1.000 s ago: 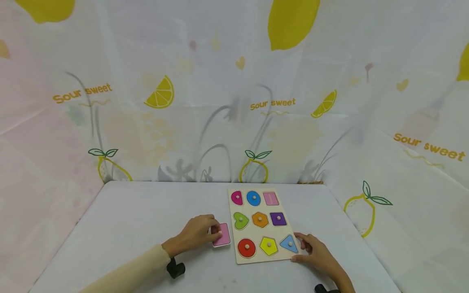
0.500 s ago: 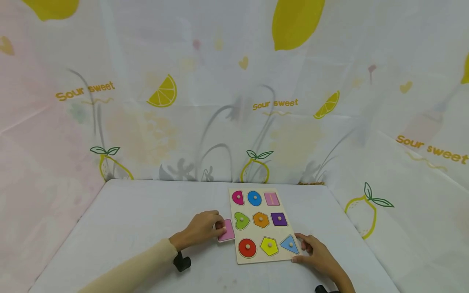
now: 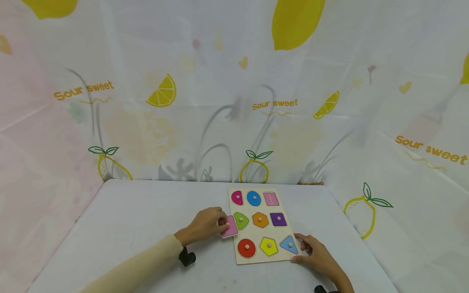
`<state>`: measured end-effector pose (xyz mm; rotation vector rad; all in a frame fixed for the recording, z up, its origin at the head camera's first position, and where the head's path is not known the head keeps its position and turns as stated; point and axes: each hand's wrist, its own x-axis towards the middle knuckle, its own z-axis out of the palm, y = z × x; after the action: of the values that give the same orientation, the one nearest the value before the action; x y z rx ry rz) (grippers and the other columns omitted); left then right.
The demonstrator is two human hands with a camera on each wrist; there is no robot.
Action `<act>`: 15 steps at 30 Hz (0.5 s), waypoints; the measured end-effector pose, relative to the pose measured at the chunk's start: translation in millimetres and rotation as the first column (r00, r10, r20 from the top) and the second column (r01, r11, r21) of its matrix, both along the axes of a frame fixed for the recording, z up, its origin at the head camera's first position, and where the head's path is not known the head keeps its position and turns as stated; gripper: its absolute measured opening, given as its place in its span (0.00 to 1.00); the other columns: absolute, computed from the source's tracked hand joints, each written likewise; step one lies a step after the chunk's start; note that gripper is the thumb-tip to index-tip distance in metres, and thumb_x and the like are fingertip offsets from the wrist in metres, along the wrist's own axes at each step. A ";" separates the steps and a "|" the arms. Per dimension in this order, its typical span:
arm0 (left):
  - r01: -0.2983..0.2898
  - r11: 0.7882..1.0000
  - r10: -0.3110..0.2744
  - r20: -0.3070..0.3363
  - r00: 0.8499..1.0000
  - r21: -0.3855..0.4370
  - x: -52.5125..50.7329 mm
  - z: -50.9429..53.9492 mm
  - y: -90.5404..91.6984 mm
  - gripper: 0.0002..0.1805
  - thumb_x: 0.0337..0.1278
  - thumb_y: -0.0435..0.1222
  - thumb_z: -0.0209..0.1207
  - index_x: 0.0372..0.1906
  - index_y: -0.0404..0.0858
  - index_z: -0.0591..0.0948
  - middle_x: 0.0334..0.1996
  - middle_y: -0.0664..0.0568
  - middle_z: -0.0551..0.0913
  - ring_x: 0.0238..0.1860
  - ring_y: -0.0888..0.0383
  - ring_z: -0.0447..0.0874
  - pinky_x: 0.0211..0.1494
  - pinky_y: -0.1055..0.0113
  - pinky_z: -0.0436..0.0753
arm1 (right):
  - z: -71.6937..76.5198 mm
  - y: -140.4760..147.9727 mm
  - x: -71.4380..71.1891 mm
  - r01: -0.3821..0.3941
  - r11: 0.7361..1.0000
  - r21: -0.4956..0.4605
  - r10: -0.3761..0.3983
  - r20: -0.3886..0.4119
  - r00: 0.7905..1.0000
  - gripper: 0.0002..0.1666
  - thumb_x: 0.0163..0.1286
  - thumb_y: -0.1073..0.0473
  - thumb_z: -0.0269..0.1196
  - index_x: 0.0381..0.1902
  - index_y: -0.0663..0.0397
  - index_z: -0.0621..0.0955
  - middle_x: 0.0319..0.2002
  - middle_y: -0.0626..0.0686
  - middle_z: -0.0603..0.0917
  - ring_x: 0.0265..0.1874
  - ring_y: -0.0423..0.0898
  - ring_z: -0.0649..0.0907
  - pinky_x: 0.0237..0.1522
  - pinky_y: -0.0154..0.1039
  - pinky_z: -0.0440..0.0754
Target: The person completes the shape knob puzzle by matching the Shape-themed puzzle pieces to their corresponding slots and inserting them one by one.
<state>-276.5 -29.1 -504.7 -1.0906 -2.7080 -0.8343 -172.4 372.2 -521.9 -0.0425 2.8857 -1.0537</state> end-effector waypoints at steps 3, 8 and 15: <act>0.003 1.000 -0.003 -0.014 1.000 0.007 -3.3 0.5 2.9 0.08 0.61 0.44 0.72 0.36 0.43 0.88 0.28 0.62 0.77 0.29 0.67 0.72 0.34 0.71 0.77 | -0.8 1.2 -1.0 0.005 1.000 -0.001 -0.005 0.007 1.000 0.50 0.48 0.45 0.83 0.67 0.56 0.78 0.35 0.47 0.72 0.35 0.42 0.70 0.36 0.35 0.69; 0.014 1.000 -0.013 -0.046 0.999 0.015 -10.4 1.8 9.9 0.08 0.60 0.43 0.72 0.34 0.44 0.87 0.27 0.61 0.77 0.28 0.66 0.72 0.32 0.72 0.76 | 1.7 1.0 -2.3 0.005 1.000 -0.001 -0.005 0.010 1.000 0.50 0.48 0.45 0.83 0.67 0.56 0.78 0.35 0.47 0.72 0.35 0.43 0.70 0.35 0.35 0.69; 0.020 1.000 -0.019 -0.034 0.999 0.012 -14.4 6.0 22.6 0.09 0.60 0.44 0.72 0.36 0.43 0.88 0.27 0.62 0.78 0.29 0.67 0.72 0.34 0.73 0.76 | 0.7 1.6 0.0 0.000 0.999 -0.039 0.001 0.027 1.000 0.50 0.49 0.45 0.83 0.67 0.58 0.78 0.35 0.48 0.72 0.35 0.44 0.70 0.35 0.35 0.69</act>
<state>-290.9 -6.5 -498.7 -1.1198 -2.6661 -0.8265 -172.4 373.8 -521.1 -0.0315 2.8413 -1.1023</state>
